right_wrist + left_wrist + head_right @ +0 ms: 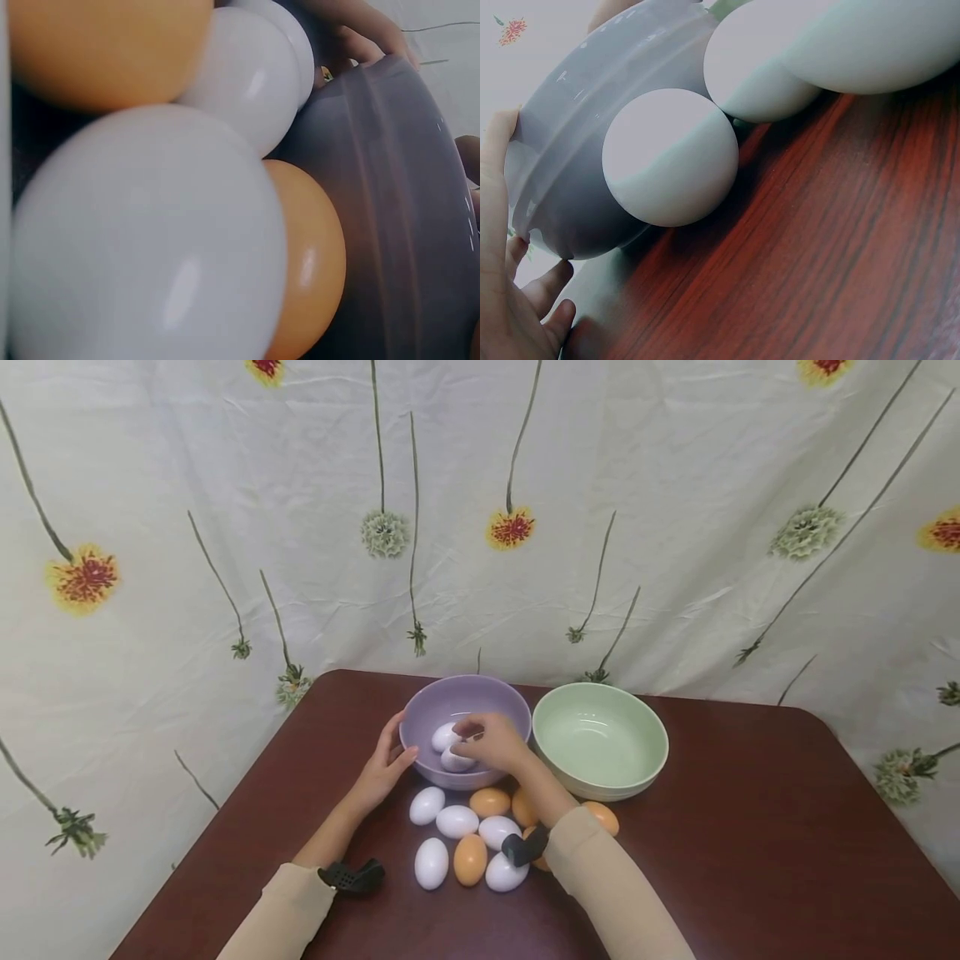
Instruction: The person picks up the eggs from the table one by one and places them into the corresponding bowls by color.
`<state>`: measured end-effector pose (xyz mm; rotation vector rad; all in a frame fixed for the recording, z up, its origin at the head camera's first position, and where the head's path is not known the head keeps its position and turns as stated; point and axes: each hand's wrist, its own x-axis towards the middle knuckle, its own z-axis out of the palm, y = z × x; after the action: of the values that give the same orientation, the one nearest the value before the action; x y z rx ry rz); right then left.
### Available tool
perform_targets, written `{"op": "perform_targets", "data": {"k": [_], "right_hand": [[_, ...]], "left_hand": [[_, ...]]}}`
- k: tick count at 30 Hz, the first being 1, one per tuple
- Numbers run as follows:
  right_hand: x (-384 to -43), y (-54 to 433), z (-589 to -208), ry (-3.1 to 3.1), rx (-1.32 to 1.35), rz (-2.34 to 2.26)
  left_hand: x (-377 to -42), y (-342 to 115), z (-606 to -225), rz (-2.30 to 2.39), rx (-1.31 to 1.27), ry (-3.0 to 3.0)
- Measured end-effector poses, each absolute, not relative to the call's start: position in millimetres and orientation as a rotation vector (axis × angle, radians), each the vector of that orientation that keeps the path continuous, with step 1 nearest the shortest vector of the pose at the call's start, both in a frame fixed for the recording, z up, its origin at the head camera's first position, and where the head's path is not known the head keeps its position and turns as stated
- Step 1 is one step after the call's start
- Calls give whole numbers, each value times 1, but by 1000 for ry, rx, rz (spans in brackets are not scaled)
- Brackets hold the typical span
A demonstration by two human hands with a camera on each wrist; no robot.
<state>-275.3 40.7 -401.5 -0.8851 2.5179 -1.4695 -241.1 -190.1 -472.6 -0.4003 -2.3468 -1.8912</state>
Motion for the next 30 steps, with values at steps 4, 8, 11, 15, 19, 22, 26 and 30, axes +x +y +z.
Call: {"op": "perform_targets", "data": {"k": [4,8,11,15,19,22,26,30], "right_hand": [[-275,42,-401,2489,-846,-1546],[-275,43,-401,2451,-830,-1634],[-276,45,-402,2393,-828,-1732],[-275,47,-401,2311,-811,-1813],[-270,49,-399,2300,-831,-1812],[-266,50,-395,2312,-864,-1790],[-261,52,-389,2302,-873,-1760],[-252,55,-385,2281,-865,-1743]], "left_hand": [[-240,-191,-470,-1919,-390,-2356],[-232,-191,-456,-1943,-410,-2362],[-226,-190,-444,-1934,-421,-2381],[-223,-188,-439,-1918,-409,-2407],[-222,-186,-439,-1927,-411,-2397],[-223,-186,-440,-1929,-410,-2390],[-224,-186,-441,-1928,-413,-2389],[-224,-187,-440,-1914,-412,-2390]]}}
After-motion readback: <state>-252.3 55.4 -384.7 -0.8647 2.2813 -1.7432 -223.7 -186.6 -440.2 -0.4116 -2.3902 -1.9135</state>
